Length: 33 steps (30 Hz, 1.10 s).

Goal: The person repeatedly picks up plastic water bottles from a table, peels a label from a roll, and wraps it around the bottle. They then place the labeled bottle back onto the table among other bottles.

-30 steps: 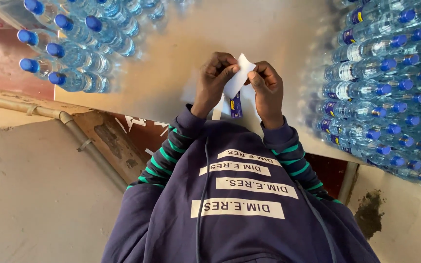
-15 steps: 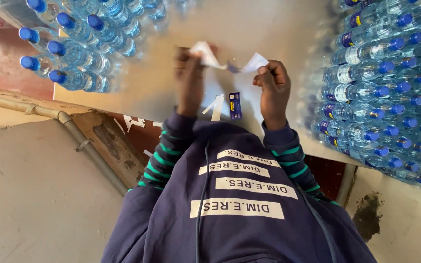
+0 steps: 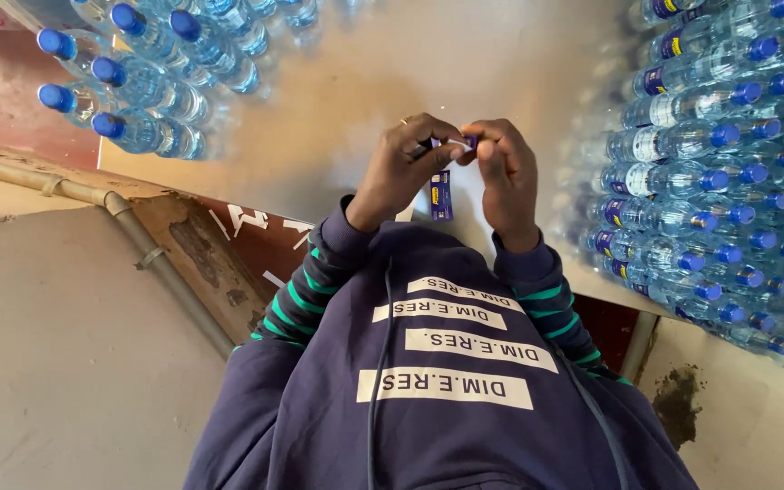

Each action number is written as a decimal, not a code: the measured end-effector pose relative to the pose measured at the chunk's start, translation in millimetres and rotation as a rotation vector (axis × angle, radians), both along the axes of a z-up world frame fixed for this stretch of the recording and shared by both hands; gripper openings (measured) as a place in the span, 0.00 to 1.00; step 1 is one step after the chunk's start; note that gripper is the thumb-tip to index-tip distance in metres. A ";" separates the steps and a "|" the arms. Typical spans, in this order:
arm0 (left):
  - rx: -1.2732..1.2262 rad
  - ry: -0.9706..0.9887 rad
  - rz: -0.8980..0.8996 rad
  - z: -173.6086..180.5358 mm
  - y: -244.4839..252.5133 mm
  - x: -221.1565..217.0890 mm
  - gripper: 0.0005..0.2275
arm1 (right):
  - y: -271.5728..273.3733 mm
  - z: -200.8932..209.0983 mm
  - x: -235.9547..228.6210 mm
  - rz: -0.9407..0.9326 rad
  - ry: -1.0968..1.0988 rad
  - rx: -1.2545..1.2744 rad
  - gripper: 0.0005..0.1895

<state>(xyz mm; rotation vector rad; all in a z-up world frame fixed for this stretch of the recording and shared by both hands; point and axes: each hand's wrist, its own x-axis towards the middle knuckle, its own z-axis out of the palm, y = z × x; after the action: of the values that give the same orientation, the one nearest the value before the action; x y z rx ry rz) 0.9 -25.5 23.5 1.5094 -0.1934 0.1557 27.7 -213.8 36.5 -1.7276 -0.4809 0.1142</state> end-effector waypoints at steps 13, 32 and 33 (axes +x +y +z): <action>-0.291 0.186 0.324 -31.9 30.8 -18.6 0.04 | 24.0 -20.3 2.9 -0.165 0.039 -0.054 0.17; 0.291 -0.002 0.697 -126.8 45.8 -87.6 0.28 | 99.7 -98.5 -17.3 0.047 0.345 0.294 0.15; 0.248 0.054 0.634 -142.4 53.1 -85.6 0.33 | 99.5 -90.2 -14.3 -0.012 0.292 0.278 0.13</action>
<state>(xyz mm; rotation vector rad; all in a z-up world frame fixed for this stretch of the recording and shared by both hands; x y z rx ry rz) -84.7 27.5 -118.9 1.7803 0.3286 0.6125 13.3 -114.3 -53.6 -1.4124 -0.2570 0.2740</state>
